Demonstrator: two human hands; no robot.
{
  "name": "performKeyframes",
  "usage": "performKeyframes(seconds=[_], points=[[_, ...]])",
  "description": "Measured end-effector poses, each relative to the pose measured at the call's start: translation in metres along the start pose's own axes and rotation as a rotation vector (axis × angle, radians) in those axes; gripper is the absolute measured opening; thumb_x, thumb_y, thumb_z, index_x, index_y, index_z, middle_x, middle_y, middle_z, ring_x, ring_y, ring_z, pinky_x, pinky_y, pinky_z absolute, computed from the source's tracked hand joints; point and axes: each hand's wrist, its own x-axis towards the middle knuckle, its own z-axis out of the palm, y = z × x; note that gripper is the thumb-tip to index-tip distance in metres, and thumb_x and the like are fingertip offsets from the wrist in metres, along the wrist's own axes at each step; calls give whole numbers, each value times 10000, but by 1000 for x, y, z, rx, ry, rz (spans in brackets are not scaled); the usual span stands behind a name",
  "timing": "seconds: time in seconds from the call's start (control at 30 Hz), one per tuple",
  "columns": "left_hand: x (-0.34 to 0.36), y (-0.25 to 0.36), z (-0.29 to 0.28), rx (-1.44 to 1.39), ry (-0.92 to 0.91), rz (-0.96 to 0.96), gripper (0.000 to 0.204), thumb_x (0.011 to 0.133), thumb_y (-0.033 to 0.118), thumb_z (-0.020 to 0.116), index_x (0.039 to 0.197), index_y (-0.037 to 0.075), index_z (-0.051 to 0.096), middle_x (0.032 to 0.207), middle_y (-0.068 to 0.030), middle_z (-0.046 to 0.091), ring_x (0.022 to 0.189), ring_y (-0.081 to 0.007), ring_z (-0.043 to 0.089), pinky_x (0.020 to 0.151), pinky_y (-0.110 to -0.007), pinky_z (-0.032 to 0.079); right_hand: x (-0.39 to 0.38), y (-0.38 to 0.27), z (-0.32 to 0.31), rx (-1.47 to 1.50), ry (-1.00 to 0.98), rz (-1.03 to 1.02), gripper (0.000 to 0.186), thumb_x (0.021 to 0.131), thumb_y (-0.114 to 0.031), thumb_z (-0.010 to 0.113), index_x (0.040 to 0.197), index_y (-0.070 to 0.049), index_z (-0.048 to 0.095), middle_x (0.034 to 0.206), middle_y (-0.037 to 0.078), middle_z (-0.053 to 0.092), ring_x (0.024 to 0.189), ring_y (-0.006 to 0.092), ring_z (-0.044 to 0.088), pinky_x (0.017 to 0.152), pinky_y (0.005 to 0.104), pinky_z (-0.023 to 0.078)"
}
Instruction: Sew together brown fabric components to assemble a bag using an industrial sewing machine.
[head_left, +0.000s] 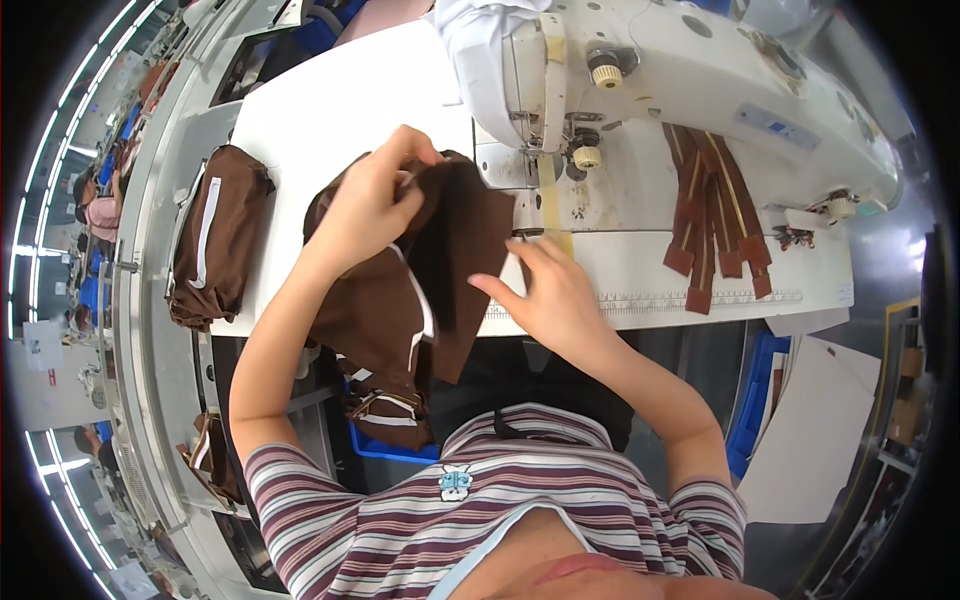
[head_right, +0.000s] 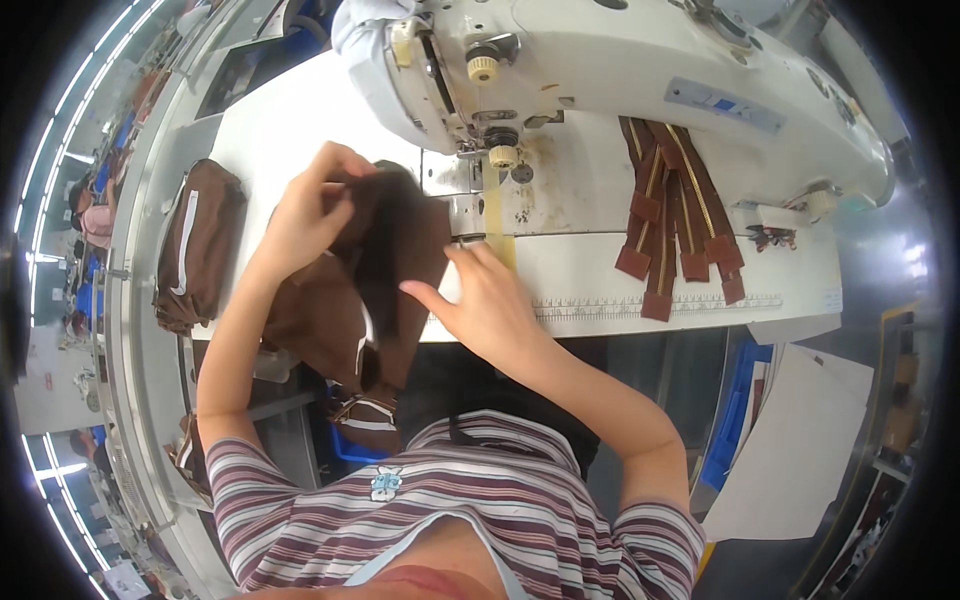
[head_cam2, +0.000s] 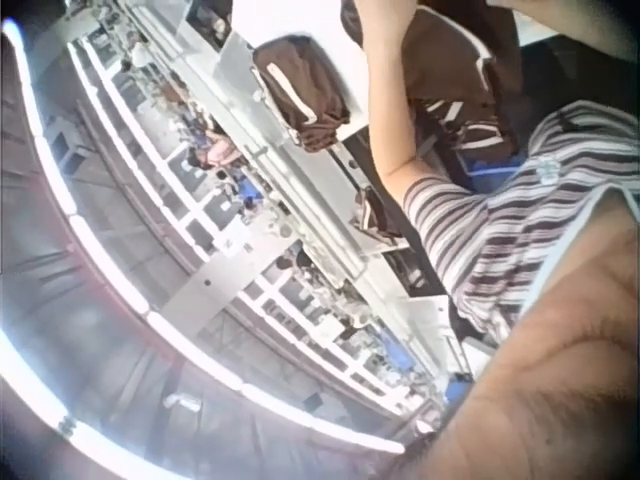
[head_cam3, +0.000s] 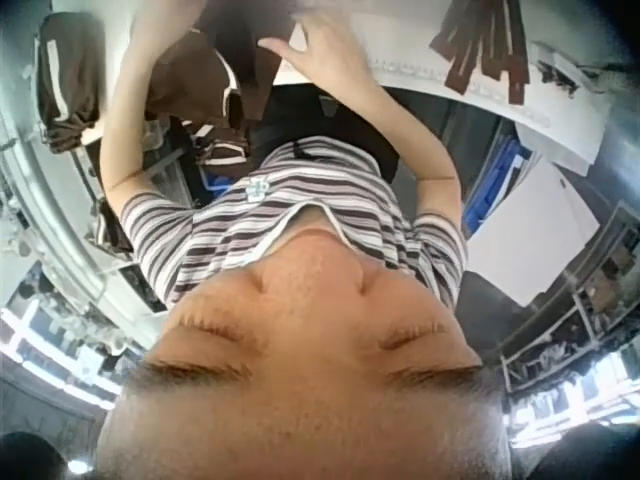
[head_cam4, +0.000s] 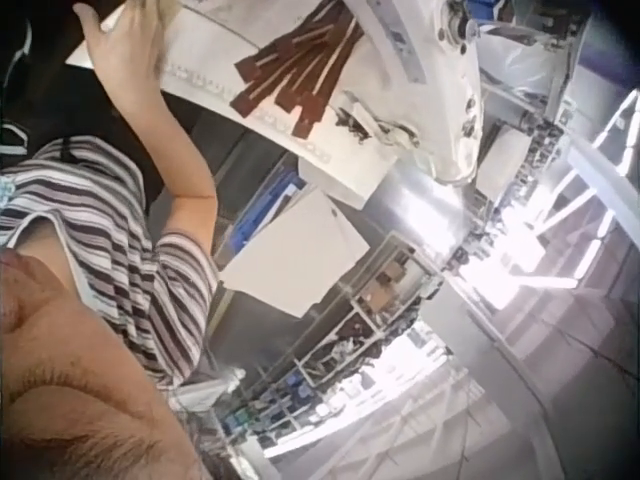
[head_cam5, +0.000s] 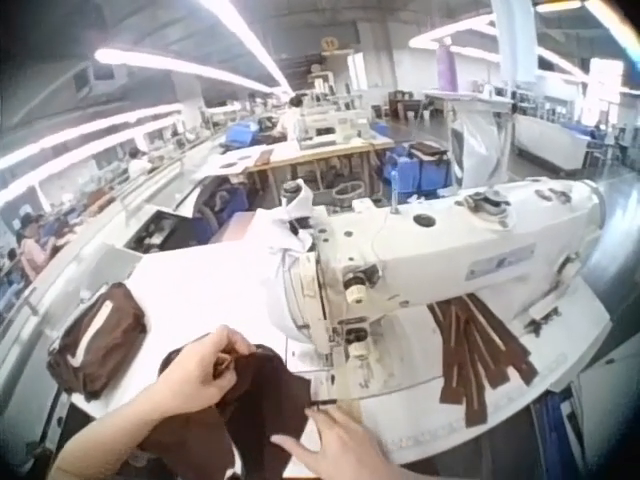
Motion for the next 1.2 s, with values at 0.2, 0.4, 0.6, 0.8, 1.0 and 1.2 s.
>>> performKeyframes(seconds=[0.2,0.4,0.6,0.8,1.0,1.2], points=[[-15,18,-46,800,95,322,178,704,-99,546,822,33,526,773,-94,579,734,-276,587,653,-365,496,21,-4,24,-85,24,44,456,798,-314,748,1041,30,574,984,133,560,769,326,629,645,389,521],[-29,19,-44,585,-177,457,184,637,-23,592,804,45,555,720,-82,563,736,-281,583,625,-378,477,17,-7,25,-89,1,10,383,806,-277,740,998,9,573,975,131,553,781,336,626,641,401,518],[-42,24,-44,819,-481,147,282,683,182,765,934,93,673,748,-59,566,712,-247,591,626,-362,462,19,-11,37,16,-21,-15,245,849,-180,683,972,20,613,912,151,580,775,347,623,659,419,507],[-43,28,-45,475,23,350,123,811,100,682,901,49,615,810,-93,594,713,-308,573,646,-357,454,16,-18,40,172,109,-60,150,856,-125,653,827,21,636,784,160,595,682,360,590,611,415,471],[11,4,-3,169,-117,109,140,843,110,676,940,19,633,802,-145,658,693,-324,612,655,-341,483,-55,-21,26,436,-258,-85,218,834,-171,690,726,7,625,625,147,544,555,291,556,517,374,427],[35,-56,64,-190,-241,-84,144,852,146,692,938,32,695,806,-68,671,714,-135,562,714,-265,465,-63,0,-29,257,-381,-87,218,906,-41,551,1101,13,632,877,155,618,763,259,634,655,338,528]])
